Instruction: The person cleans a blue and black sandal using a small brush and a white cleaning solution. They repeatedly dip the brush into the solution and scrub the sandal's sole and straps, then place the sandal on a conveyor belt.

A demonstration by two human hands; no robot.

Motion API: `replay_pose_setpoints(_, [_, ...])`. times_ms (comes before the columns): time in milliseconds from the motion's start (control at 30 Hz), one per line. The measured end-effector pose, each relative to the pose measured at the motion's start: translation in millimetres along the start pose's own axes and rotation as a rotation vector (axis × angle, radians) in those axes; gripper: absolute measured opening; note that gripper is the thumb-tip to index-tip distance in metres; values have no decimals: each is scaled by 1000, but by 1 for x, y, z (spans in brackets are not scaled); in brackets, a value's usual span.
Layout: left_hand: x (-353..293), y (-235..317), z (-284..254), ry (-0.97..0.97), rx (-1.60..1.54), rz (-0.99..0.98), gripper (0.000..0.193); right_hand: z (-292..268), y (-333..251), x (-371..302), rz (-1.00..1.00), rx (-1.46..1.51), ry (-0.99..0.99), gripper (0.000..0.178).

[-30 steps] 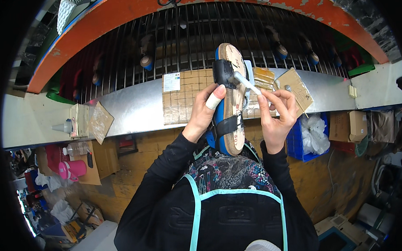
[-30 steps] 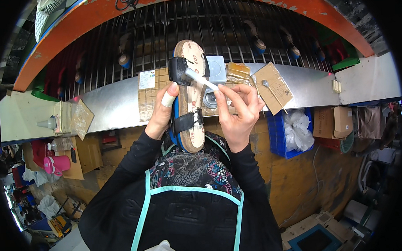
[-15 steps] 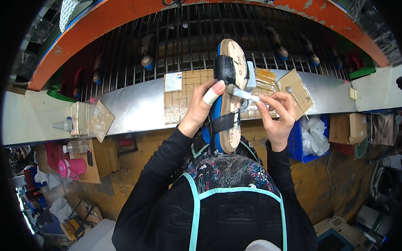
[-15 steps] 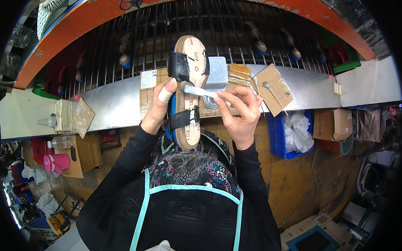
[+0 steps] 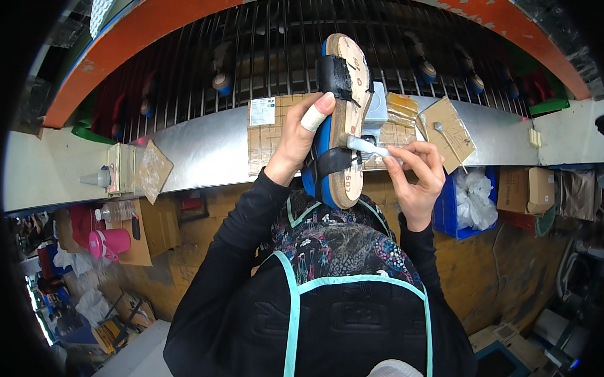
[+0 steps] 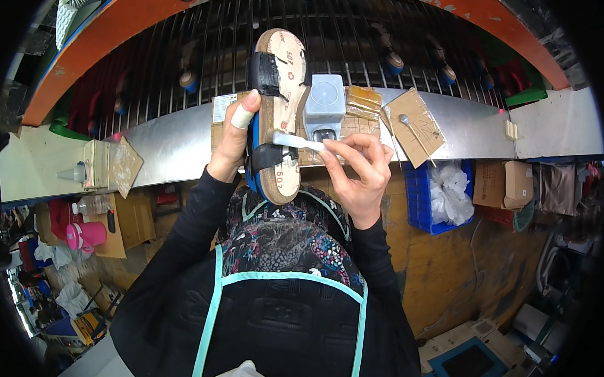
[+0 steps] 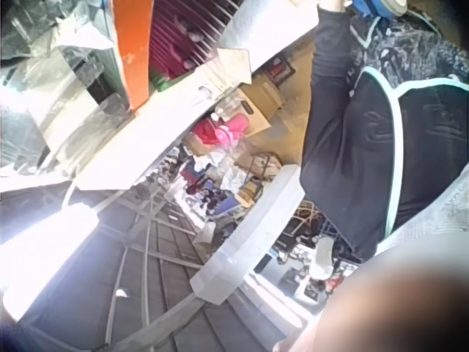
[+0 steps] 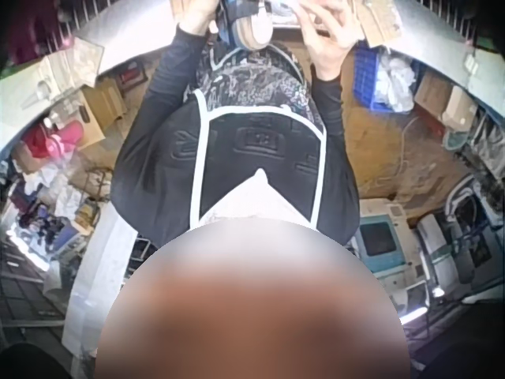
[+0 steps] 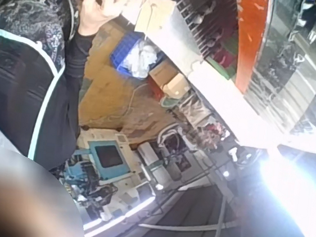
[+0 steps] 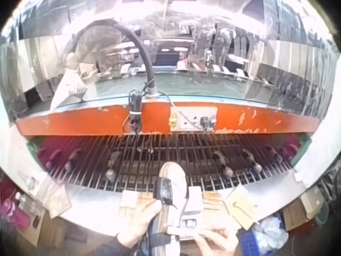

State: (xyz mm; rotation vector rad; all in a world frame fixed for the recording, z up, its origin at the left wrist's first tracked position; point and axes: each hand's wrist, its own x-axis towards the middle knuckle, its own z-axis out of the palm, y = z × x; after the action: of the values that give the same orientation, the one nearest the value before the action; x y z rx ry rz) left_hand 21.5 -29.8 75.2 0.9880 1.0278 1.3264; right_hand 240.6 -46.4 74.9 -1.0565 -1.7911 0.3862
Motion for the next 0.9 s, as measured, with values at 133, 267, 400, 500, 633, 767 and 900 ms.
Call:
replay_pose_setpoints(133, [1, 0, 0, 7, 20, 21, 61, -2, 2, -2, -12, 10, 3, 22])
replay_pose_setpoints(267, [3, 0, 0, 22, 42, 22, 62, -1, 5, -6, -36, 19, 1, 24])
replay_pose_setpoints(400, [6, 0, 1, 30, 5, 5, 63, -4, 3, -11, -93, -29, 13, 25])
replay_pose_setpoints(500, [7, 0, 2, 24, -5, -7, 65, -12, 0, -12, -173, -96, 14, 25])
replay_pose_setpoints(633, [8, -1, 5, 30, -9, -15, 66, -18, 3, -4, -174, -69, 10, 26])
replay_pose_setpoints(767, [9, -2, 10, 11, -17, -16, 67, -16, 6, 0, -63, -23, 24, 26])
replay_pose_setpoints(900, [7, -3, 11, 35, -93, -108, 67, -31, 15, -6, -12, 85, -172, 22])
